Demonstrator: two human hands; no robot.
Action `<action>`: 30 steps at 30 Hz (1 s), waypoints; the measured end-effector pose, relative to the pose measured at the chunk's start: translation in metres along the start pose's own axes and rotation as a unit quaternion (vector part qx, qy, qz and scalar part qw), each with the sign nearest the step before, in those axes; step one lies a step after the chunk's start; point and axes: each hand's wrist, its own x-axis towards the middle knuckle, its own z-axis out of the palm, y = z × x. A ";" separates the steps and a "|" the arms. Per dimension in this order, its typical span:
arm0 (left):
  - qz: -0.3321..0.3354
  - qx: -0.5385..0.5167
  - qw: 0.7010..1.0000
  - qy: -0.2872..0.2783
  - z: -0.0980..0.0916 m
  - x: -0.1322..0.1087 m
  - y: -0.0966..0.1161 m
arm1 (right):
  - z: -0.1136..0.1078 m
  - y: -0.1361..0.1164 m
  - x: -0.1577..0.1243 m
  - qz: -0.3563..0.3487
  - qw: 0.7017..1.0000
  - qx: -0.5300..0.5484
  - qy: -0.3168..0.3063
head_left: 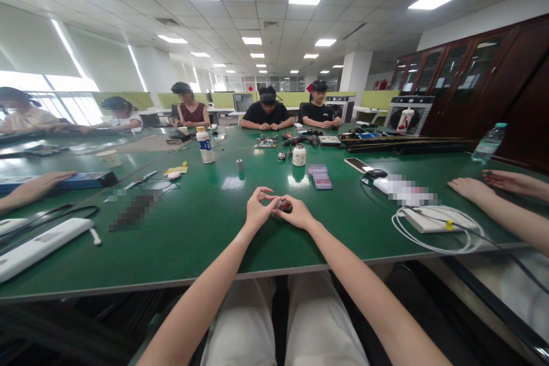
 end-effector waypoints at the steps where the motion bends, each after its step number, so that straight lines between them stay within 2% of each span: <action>1: -0.004 -0.005 1.000 -0.004 0.000 0.001 0.000 | 0.000 -0.001 0.000 -0.001 1.000 -0.001 0.000; 7: -0.013 0.020 1.000 -0.003 -0.003 0.001 0.003 | -0.002 -0.001 0.000 -0.001 1.000 -0.001 -0.002; 13: -0.005 -0.018 0.999 -0.034 -0.004 0.000 0.001 | -0.001 -0.001 0.000 0.000 1.000 0.002 0.000; 20: 0.029 0.012 0.999 0.019 -0.001 0.002 0.000 | 0.000 -0.002 -0.001 -0.003 1.000 0.009 0.006; 25: 0.025 0.039 0.993 0.106 -0.007 0.008 -0.008 | -0.001 -0.005 -0.001 0.003 1.000 0.006 0.006; 27: 0.005 0.076 0.994 0.084 -0.013 0.011 -0.018 | -0.001 -0.005 -0.001 0.007 1.000 0.005 0.006; 30: -0.027 0.147 0.989 -0.012 -0.020 0.013 -0.033 | -0.001 -0.005 -0.001 0.010 1.000 0.003 0.007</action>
